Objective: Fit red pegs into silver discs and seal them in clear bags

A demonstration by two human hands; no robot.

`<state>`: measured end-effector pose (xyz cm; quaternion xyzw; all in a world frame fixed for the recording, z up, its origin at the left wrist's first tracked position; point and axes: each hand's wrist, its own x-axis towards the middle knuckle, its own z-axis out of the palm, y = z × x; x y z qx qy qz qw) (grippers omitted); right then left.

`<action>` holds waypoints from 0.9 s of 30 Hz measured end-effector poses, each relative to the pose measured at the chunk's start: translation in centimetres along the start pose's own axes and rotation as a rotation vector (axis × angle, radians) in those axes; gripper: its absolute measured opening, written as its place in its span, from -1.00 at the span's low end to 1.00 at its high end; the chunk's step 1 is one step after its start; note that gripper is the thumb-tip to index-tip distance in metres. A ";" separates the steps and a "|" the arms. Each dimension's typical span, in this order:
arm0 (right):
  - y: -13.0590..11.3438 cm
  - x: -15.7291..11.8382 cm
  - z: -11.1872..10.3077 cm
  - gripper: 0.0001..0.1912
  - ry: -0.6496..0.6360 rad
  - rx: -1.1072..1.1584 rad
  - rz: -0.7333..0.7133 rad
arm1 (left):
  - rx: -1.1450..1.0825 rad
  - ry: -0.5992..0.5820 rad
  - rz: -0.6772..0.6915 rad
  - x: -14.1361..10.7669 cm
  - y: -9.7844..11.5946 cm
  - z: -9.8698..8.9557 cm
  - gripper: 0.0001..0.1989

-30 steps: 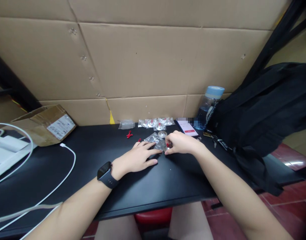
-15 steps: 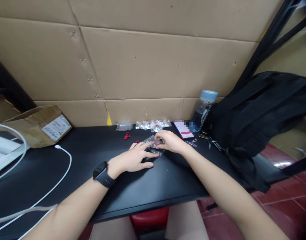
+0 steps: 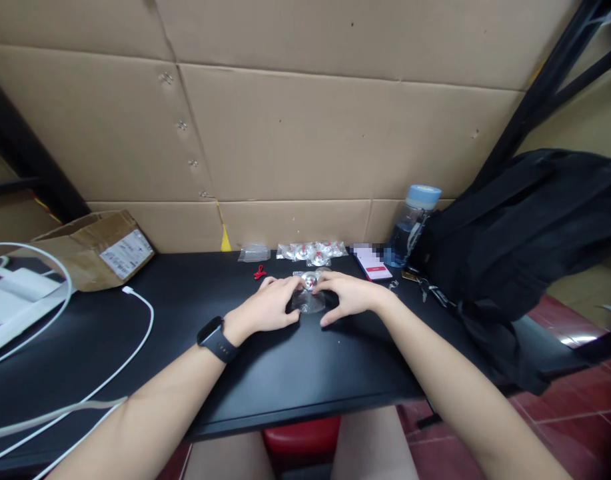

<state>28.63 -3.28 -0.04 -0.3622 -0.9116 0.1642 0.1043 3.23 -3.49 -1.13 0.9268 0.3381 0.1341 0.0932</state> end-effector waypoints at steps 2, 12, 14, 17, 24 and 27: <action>0.0 -0.1 0.1 -0.39 -0.013 0.000 0.008 | 0.052 0.022 0.001 0.3 0.1 0.4 -0.50; 0.1 1.2 0.9 -0.89 0.196 0.174 0.150 | -0.026 0.135 -0.153 0.9 0.3 0.1 -0.84; 0.3 1.2 0.9 -0.94 0.218 0.306 0.202 | -0.131 0.197 -0.256 1.1 0.4 0.0 -0.87; 0.5 1.1 1.2 -0.76 0.304 0.295 0.262 | -0.223 0.264 -0.333 1.4 0.3 0.5 -0.75; -0.2 1.2 1.3 -0.84 0.261 -0.012 0.036 | 0.062 0.190 -0.241 1.6 -0.5 2.3 -0.77; -0.3 1.2 1.3 -0.74 0.191 -0.039 0.023 | 0.069 0.160 -0.199 1.3 -0.8 2.0 -0.66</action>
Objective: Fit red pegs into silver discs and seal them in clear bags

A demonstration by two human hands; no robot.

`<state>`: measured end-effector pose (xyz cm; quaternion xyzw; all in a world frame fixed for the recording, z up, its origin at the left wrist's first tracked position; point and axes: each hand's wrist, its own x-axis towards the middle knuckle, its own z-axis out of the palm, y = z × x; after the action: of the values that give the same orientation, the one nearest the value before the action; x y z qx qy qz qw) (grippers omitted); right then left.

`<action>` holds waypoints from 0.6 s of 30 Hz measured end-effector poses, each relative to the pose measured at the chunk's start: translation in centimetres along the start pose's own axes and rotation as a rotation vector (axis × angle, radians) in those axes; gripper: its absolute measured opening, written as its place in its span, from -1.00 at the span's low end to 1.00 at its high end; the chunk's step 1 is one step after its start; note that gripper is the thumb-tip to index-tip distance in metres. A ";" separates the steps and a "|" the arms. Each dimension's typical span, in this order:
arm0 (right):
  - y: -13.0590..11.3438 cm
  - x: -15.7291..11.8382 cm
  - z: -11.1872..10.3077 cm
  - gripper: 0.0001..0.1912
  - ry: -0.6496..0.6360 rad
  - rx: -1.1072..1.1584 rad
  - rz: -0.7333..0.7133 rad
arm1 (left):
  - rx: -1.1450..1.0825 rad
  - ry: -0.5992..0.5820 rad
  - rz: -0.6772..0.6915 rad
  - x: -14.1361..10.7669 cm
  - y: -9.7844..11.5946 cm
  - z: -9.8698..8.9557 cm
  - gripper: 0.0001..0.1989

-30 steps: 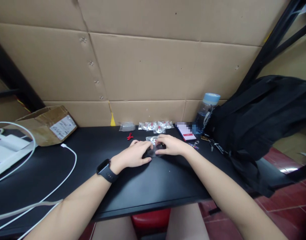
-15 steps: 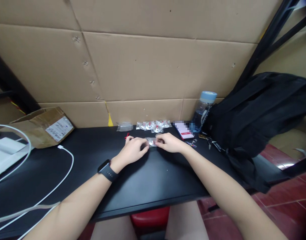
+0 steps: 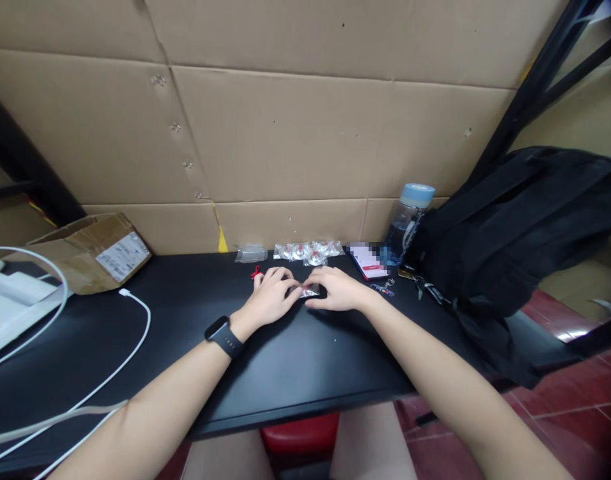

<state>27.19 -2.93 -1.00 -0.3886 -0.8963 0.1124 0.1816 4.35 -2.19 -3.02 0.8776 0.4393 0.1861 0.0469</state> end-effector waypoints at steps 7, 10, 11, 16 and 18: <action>0.6 -0.3 -0.9 -0.63 -0.036 0.298 0.102 | -0.069 -0.035 -0.014 0.0 -0.4 -1.1 -0.71; 0.7 -0.3 -0.9 -0.66 -0.088 0.353 0.154 | -0.121 -0.091 -0.038 0.1 -0.2 -1.1 -0.68; 0.7 -0.3 -0.8 -0.68 -0.090 0.318 0.175 | -0.106 -0.086 -0.033 0.1 -0.1 -1.2 -0.69; 0.9 0.1 -0.4 -0.77 0.114 -0.078 0.237 | 0.101 0.100 -0.114 -0.1 -0.2 -1.9 -0.69; 1.5 0.2 -0.4 -0.75 0.183 -0.160 0.293 | 0.176 0.113 -0.170 -0.2 -0.6 -2.2 -0.71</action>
<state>28.23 -1.76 -1.10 -0.5367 -0.8160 0.0300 0.2127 2.99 -2.14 -1.23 0.8261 0.5287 0.1910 -0.0396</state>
